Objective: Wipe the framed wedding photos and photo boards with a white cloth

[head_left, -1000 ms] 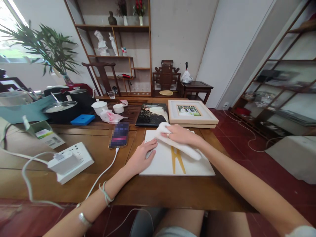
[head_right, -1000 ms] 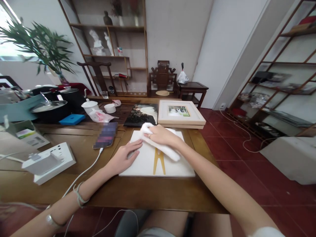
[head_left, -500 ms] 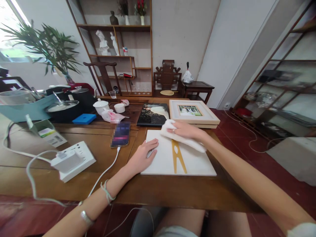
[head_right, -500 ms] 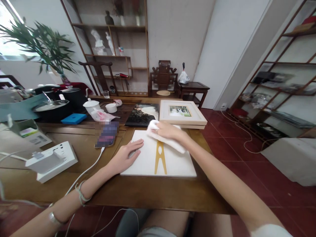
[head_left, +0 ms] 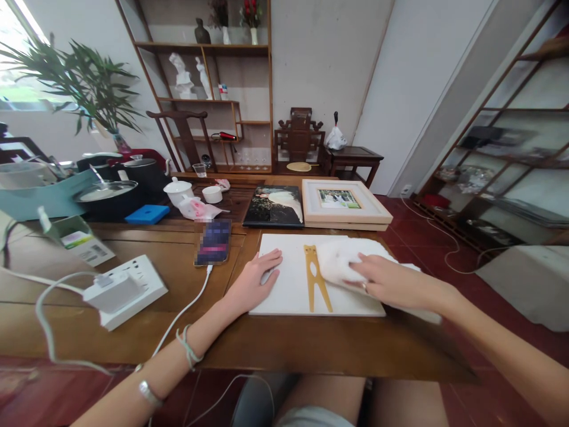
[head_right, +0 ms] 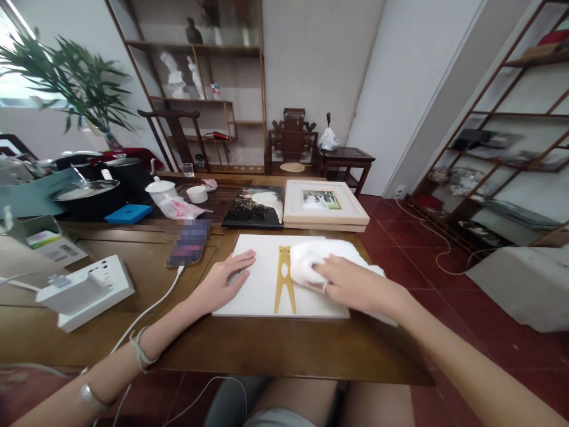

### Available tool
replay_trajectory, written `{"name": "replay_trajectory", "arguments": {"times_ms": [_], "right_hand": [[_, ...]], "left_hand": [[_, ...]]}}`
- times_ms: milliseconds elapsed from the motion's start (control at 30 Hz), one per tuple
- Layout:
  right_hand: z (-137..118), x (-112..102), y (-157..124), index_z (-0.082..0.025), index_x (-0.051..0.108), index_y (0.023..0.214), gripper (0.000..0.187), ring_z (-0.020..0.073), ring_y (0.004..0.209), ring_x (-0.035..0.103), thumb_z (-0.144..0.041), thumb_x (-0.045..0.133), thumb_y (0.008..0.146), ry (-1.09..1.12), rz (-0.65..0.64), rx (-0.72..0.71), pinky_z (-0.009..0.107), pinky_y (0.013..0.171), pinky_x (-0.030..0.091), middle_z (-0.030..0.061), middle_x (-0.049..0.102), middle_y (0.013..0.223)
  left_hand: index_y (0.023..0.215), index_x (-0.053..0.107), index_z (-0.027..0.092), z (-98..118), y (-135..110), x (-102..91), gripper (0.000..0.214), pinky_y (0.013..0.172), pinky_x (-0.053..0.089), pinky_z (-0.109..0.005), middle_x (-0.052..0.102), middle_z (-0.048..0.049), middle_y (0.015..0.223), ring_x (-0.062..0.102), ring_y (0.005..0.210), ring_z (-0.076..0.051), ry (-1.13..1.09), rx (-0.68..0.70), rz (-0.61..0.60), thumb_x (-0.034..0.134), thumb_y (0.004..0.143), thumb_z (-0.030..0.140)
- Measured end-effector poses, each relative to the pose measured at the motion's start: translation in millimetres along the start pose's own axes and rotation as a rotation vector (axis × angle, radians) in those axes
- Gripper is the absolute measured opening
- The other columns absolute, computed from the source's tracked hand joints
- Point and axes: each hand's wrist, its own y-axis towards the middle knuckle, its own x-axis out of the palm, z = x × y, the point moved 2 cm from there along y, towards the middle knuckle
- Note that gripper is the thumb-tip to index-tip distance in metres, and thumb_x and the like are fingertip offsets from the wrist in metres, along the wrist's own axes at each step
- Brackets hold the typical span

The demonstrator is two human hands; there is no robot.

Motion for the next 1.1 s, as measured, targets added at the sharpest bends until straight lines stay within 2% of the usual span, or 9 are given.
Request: {"name": "replay_trajectory", "arguments": {"times_ms": [167, 267, 433, 600, 700, 800, 933, 1033, 1100], "right_hand": [[-24, 2, -56, -0.023, 0.062, 0.089, 0.026, 0.0250, 0.087, 0.056, -0.014, 0.043, 0.074, 0.148, -0.100, -0.016, 0.035, 0.077, 0.041, 0.0076, 0.062, 0.094], [-18, 4, -59, -0.023, 0.061, 0.091, 0.023, 0.0252, 0.086, 0.056, -0.020, 0.043, 0.079, 0.188, -0.122, 0.004, 0.036, 0.078, 0.042, 0.0074, 0.062, 0.095], [12, -1, -11, -0.017, 0.058, 0.094, 0.029, 0.0263, 0.090, 0.055, -0.035, 0.036, 0.087, 0.145, -0.035, 0.035, 0.037, 0.082, 0.041, 0.0111, 0.060, 0.094], [39, -2, 44, -0.015, 0.057, 0.101, 0.028, 0.0278, 0.098, 0.052, -0.022, 0.038, 0.081, 0.053, 0.094, 0.032, 0.037, 0.083, 0.039, 0.0114, 0.061, 0.100], [40, -1, 52, -0.014, 0.057, 0.101, 0.029, 0.0289, 0.101, 0.051, -0.021, 0.039, 0.081, 0.036, 0.107, 0.028, 0.038, 0.084, 0.038, 0.0121, 0.061, 0.101], [26, -2, 35, -0.016, 0.059, 0.093, 0.028, 0.0286, 0.093, 0.054, -0.031, 0.037, 0.085, 0.025, 0.069, -0.001, 0.038, 0.082, 0.039, 0.0122, 0.061, 0.095], [0, -1, -14, -0.018, 0.060, 0.089, 0.034, 0.0281, 0.089, 0.056, -0.041, 0.036, 0.088, 0.067, -0.042, -0.016, 0.038, 0.079, 0.041, 0.0125, 0.061, 0.095], [-15, 2, -48, -0.022, 0.062, 0.090, 0.024, 0.0274, 0.092, 0.056, -0.032, 0.041, 0.085, 0.132, -0.099, -0.019, 0.037, 0.078, 0.041, 0.0095, 0.062, 0.099], [-19, 4, -61, -0.024, 0.062, 0.092, 0.021, 0.0266, 0.092, 0.056, -0.026, 0.043, 0.083, 0.156, -0.121, -0.006, 0.036, 0.078, 0.042, 0.0078, 0.062, 0.099]], "left_hand": [[0.115, 0.060, 0.018, 2, 1, 0.5, 0.035, 0.107, 0.026, -0.051, 0.053, -0.0096, 0.128, 0.045, 0.123, -0.025, -0.005, -0.004, 0.002, 0.046, 0.084, 0.027], [0.115, 0.060, 0.018, 2, 1, 0.6, 0.036, 0.107, 0.026, -0.051, 0.053, -0.0098, 0.128, 0.045, 0.123, -0.025, 0.004, 0.004, 0.000, 0.045, 0.084, 0.026], [0.115, 0.060, 0.016, 2, 0, 0.1, 0.036, 0.106, 0.027, -0.052, 0.053, -0.0109, 0.128, 0.045, 0.123, -0.025, 0.013, 0.005, -0.004, 0.044, 0.084, 0.026], [0.115, 0.059, 0.018, 2, -1, -1.4, 0.035, 0.106, 0.028, -0.050, 0.054, -0.0093, 0.127, 0.046, 0.122, -0.024, 0.005, 0.017, 0.010, 0.045, 0.084, 0.025], [0.116, 0.059, 0.018, 0, -1, -1.6, 0.036, 0.106, 0.028, -0.050, 0.053, -0.0095, 0.128, 0.045, 0.122, -0.024, -0.007, 0.017, 0.010, 0.046, 0.084, 0.026], [0.116, 0.059, 0.018, -1, -1, -0.6, 0.036, 0.107, 0.027, -0.050, 0.053, -0.0094, 0.128, 0.045, 0.123, -0.024, 0.005, 0.015, 0.003, 0.045, 0.084, 0.026], [0.117, 0.058, 0.017, 0, 0, 0.8, 0.037, 0.108, 0.026, -0.050, 0.052, -0.0097, 0.129, 0.044, 0.124, -0.024, 0.032, 0.000, -0.016, 0.043, 0.084, 0.027], [0.117, 0.058, 0.016, 2, 1, 0.2, 0.038, 0.108, 0.025, -0.050, 0.052, -0.0104, 0.129, 0.044, 0.124, -0.024, 0.027, -0.010, -0.020, 0.043, 0.084, 0.027], [0.117, 0.058, 0.016, 3, 1, -0.3, 0.038, 0.107, 0.025, -0.051, 0.052, -0.0106, 0.129, 0.044, 0.123, -0.025, 0.024, -0.014, -0.024, 0.044, 0.084, 0.027]]}}
